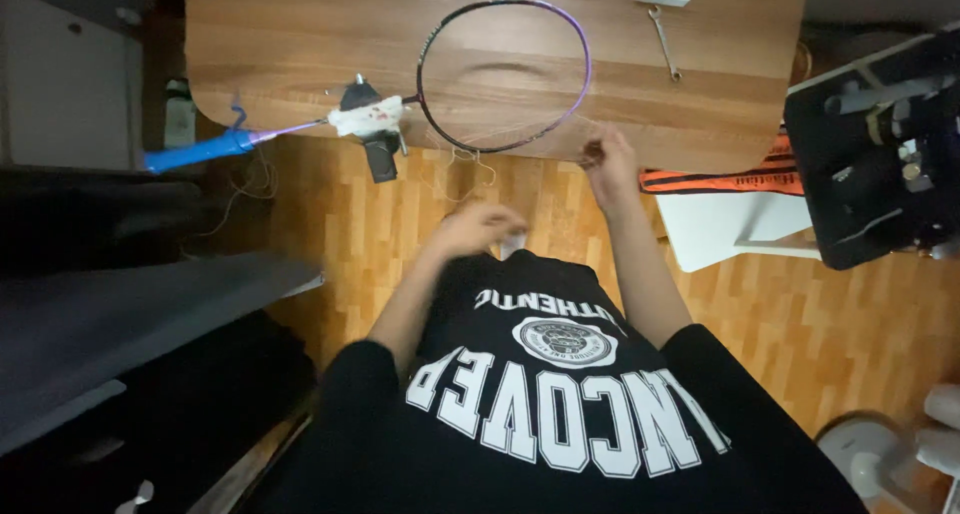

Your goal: Repairing a badminton racket by adjusting the strings and applying new grip tape to the handle.

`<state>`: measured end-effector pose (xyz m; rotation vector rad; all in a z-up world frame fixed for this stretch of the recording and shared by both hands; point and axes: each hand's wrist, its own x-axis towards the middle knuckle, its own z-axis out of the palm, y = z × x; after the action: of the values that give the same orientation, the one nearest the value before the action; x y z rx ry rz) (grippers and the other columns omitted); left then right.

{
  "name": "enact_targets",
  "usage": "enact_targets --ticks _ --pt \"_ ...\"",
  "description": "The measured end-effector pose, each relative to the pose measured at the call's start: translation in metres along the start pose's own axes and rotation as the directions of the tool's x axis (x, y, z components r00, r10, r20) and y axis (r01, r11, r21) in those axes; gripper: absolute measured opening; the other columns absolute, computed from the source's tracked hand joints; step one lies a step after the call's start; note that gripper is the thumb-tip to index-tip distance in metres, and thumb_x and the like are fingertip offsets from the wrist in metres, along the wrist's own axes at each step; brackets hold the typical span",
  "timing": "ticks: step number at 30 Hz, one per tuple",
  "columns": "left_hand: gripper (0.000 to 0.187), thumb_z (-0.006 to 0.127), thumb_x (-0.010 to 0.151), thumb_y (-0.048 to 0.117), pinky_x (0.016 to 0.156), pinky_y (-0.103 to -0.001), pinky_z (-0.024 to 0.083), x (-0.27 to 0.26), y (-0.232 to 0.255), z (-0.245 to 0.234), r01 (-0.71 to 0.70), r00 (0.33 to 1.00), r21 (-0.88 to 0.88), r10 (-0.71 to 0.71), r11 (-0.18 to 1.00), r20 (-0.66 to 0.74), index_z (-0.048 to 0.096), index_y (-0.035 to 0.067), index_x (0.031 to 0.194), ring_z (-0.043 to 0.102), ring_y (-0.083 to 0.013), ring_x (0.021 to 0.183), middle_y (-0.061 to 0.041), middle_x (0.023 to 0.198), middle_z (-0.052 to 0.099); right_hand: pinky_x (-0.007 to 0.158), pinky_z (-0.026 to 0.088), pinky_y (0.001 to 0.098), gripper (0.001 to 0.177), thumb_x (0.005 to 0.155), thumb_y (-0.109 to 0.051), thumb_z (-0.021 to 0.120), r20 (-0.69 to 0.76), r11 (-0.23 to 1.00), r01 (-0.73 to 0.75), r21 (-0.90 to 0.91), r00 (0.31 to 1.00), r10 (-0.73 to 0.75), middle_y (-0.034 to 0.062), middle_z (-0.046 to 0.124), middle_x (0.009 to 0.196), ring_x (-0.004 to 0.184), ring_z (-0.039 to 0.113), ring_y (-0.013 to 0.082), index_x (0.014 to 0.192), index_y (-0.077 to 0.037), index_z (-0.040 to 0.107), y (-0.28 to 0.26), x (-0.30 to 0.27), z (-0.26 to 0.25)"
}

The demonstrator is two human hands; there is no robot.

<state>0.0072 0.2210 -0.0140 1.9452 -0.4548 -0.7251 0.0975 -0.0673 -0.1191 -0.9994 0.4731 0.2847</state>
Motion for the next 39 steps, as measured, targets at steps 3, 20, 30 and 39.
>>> enact_targets --ticks 3,20,30,39 --pt "0.033 0.067 0.090 0.010 0.085 -0.038 0.061 -0.035 -0.041 -0.045 0.181 0.901 -0.313 -0.284 0.933 -0.327 0.069 0.002 0.123 0.074 -0.0266 0.100 -0.017 0.108 0.076 0.080 0.057 0.0393 0.022 0.109 -0.019 0.046 0.070 0.954 0.008 0.301 0.997 -0.030 0.0073 0.072 0.114 0.100 0.070 0.0210 0.091 -0.011 0.056 -0.028 -0.018 0.020" --pt "0.030 0.052 0.100 0.025 0.050 -0.030 0.041 -0.143 -0.226 -0.002 0.477 0.672 -0.529 -0.679 0.702 -0.296 0.075 0.006 0.098 0.050 -0.0124 0.054 -0.002 0.063 0.054 0.072 0.043 0.0316 0.016 0.104 -0.008 0.042 -0.148 0.602 -0.023 0.798 0.961 0.233 0.0103 0.061 0.096 0.077 0.052 0.0193 0.100 -0.005 0.057 0.007 0.019 0.025" --pt "0.030 0.050 0.107 0.043 0.040 -0.031 0.038 -0.319 -0.271 0.051 0.003 0.339 -0.976 -0.918 0.218 -0.204 0.059 0.015 0.099 0.034 -0.0108 0.041 0.005 0.058 0.036 0.067 0.043 0.0334 0.014 0.102 0.001 0.039 -0.197 0.591 0.061 0.804 0.966 0.168 0.0125 0.056 0.087 0.071 0.047 0.0216 0.094 -0.006 0.049 0.003 0.051 0.013" --pt "0.018 0.057 0.088 0.002 0.040 -0.033 0.040 -0.250 -0.282 0.057 0.375 0.275 -0.868 -0.933 0.324 -0.230 0.067 0.009 0.100 0.050 -0.0150 0.047 -0.001 0.066 0.054 0.056 0.037 0.0336 0.022 0.092 -0.008 0.050 -0.103 0.619 0.141 0.773 0.990 -0.096 0.0073 0.048 0.063 0.059 0.043 0.0194 0.071 -0.014 0.050 0.029 0.085 -0.013"
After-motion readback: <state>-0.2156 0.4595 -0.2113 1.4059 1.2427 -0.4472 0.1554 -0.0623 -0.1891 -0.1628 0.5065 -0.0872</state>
